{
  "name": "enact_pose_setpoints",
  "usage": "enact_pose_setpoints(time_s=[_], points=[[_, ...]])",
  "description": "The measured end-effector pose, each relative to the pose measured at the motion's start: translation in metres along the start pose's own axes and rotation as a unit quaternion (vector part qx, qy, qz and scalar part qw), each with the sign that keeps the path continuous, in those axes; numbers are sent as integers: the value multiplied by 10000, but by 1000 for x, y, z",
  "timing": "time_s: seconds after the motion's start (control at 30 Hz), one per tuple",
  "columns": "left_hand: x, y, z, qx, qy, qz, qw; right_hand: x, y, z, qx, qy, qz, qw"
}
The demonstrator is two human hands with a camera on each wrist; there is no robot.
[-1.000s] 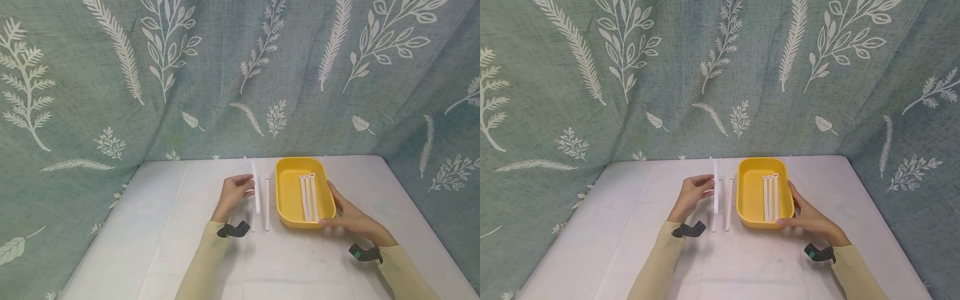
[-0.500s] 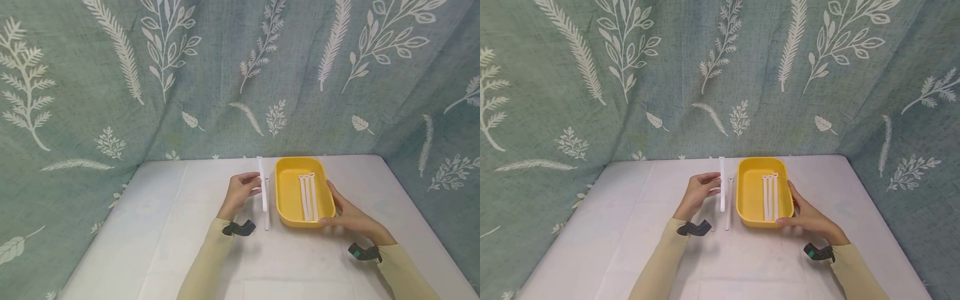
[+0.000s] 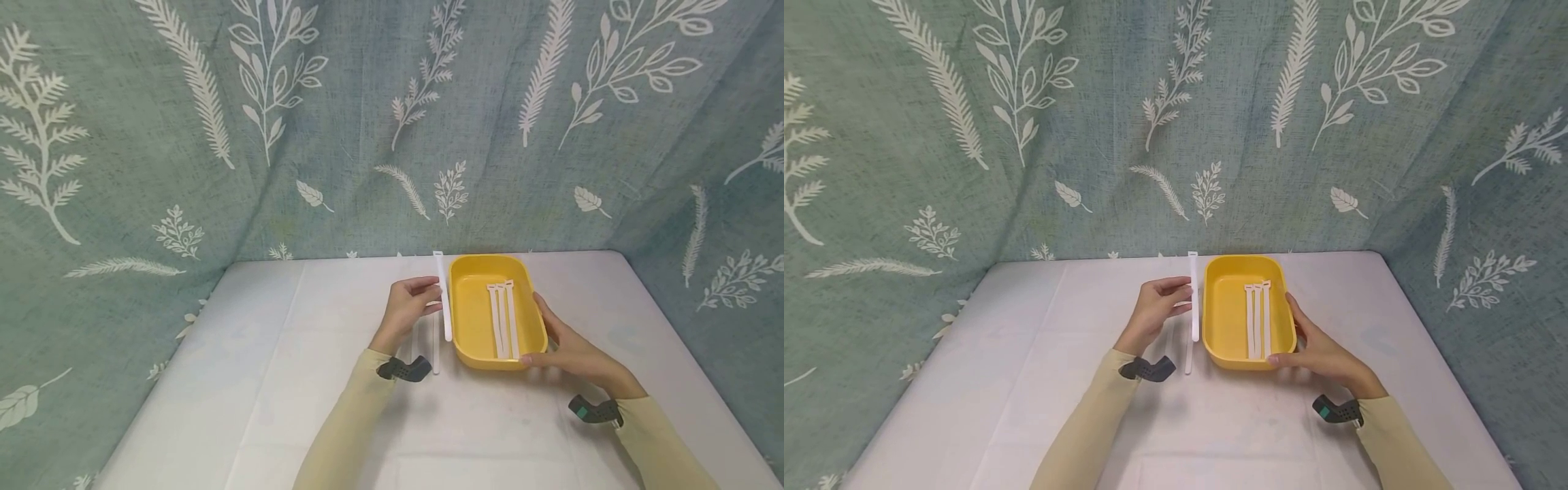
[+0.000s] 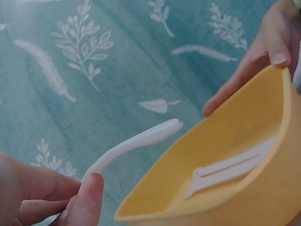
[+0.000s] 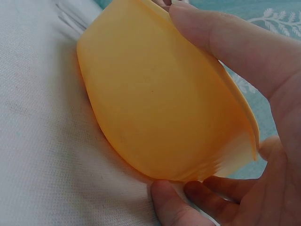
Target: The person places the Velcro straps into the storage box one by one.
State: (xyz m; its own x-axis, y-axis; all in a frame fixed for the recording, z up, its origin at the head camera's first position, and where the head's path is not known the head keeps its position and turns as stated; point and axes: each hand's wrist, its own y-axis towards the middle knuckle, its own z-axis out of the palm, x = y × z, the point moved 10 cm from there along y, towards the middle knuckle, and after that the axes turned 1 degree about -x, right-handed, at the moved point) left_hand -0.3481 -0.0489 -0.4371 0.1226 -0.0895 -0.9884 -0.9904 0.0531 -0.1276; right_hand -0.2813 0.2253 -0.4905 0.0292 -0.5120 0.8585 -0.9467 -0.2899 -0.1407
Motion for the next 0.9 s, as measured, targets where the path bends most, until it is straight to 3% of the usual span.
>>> enact_pose_setpoints(time_s=[0.47,0.9], points=[[-6,7,25,258,-240,167,9992,-2,1,-1,-6,3,83,10000],[-10,6,49,365,-342,102,9987,0,0,1,-11,61,46,10000]])
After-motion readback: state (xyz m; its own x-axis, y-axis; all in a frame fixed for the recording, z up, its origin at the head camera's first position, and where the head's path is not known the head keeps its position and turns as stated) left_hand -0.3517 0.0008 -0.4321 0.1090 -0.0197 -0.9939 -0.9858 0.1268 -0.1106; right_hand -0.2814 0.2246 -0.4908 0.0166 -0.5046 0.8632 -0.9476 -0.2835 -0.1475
